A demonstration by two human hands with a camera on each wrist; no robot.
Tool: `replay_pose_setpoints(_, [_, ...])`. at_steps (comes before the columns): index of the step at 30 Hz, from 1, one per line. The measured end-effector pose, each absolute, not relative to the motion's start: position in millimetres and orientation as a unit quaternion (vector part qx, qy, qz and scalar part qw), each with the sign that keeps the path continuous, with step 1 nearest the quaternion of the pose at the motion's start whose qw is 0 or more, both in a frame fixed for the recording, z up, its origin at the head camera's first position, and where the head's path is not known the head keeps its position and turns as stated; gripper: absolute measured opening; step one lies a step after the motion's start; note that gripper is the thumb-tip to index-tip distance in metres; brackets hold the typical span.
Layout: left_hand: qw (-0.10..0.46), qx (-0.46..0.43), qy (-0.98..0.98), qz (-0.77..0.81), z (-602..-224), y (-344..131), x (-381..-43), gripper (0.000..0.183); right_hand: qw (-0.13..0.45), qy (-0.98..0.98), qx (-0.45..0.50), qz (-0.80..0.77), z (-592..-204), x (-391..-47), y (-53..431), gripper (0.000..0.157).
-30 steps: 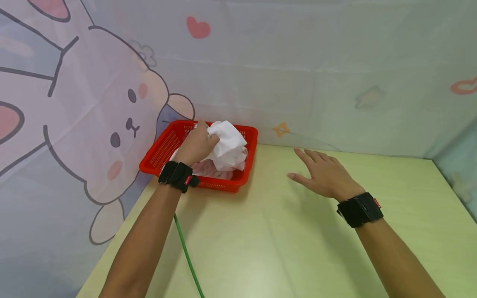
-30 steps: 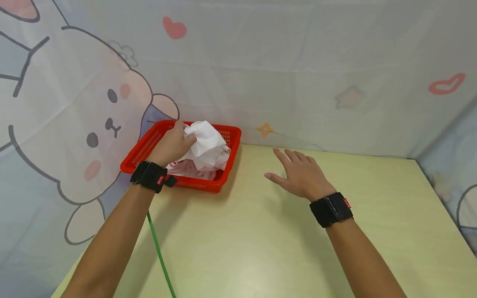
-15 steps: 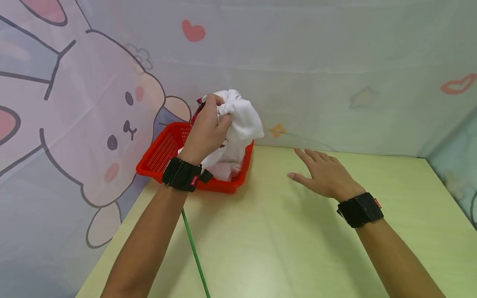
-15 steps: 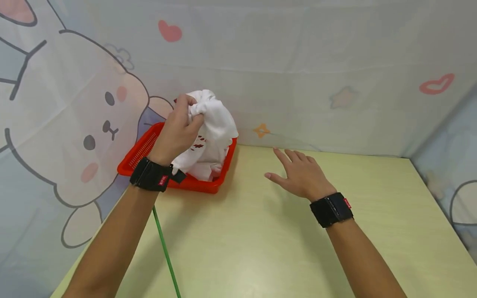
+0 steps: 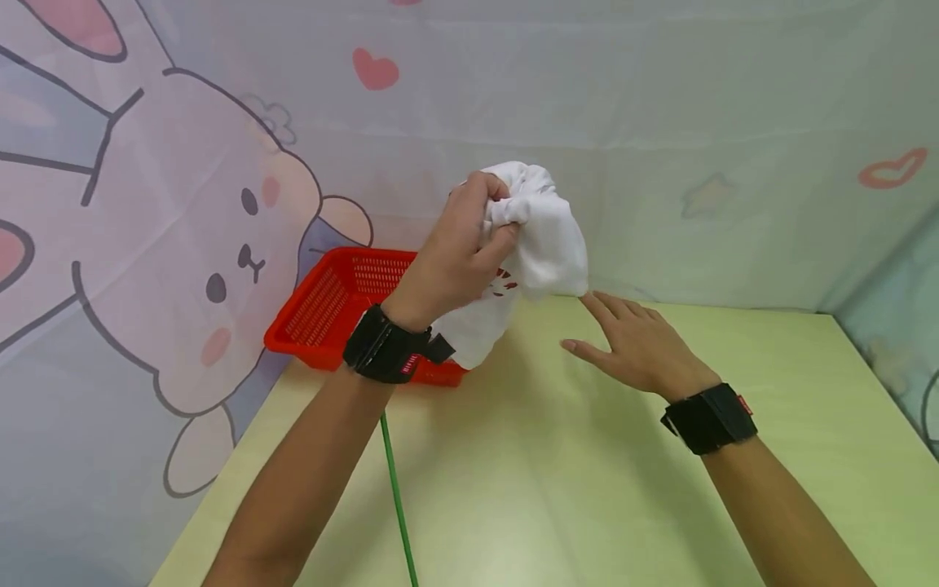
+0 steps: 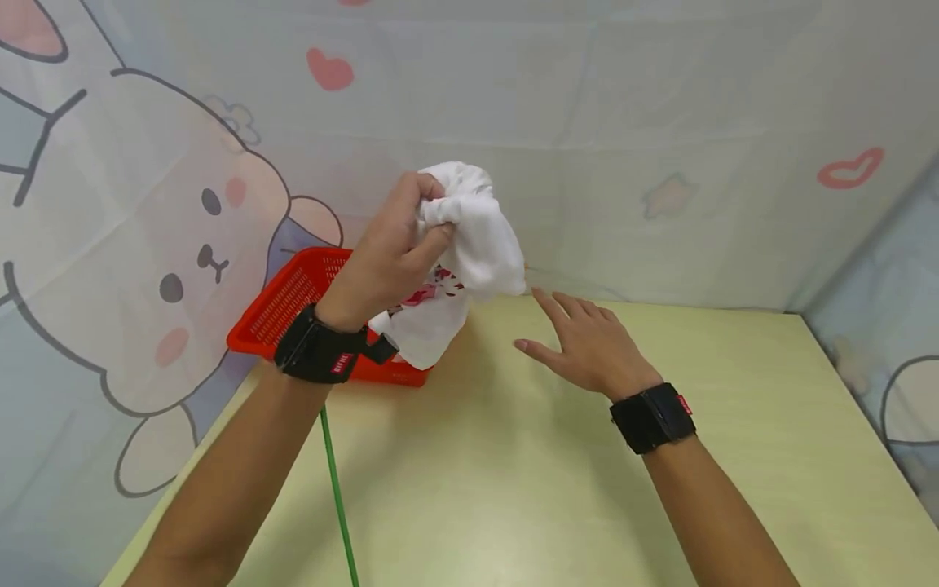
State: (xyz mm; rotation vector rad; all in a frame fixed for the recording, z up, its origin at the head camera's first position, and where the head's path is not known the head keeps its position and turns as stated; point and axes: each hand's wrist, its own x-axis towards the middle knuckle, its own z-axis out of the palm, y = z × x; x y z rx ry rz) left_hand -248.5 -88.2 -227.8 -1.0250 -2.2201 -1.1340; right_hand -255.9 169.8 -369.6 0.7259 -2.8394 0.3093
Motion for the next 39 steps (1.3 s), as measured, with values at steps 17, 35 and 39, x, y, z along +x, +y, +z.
replay_pose_setpoints(17, [0.157, -0.5, -0.71, -0.47, -186.6, -44.3, -187.9, 0.015, 0.2, -0.856, 0.372, 0.297, -315.4, -229.9, 160.5, 0.066])
replay_pose_setpoints(35, [0.067, -0.522, -0.699, -0.485, -212.6, -19.2, -198.3, 0.058, 0.174, -0.867, 0.289, 0.366, -308.6, -187.0, 197.9, 0.03])
replay_pose_setpoints(39, [-0.012, -0.442, -0.777, -0.448, -238.6, -17.2, -217.5, 0.086, 0.302, -0.872, 0.258, 0.286, -310.1, -184.0, 211.8, 0.015])
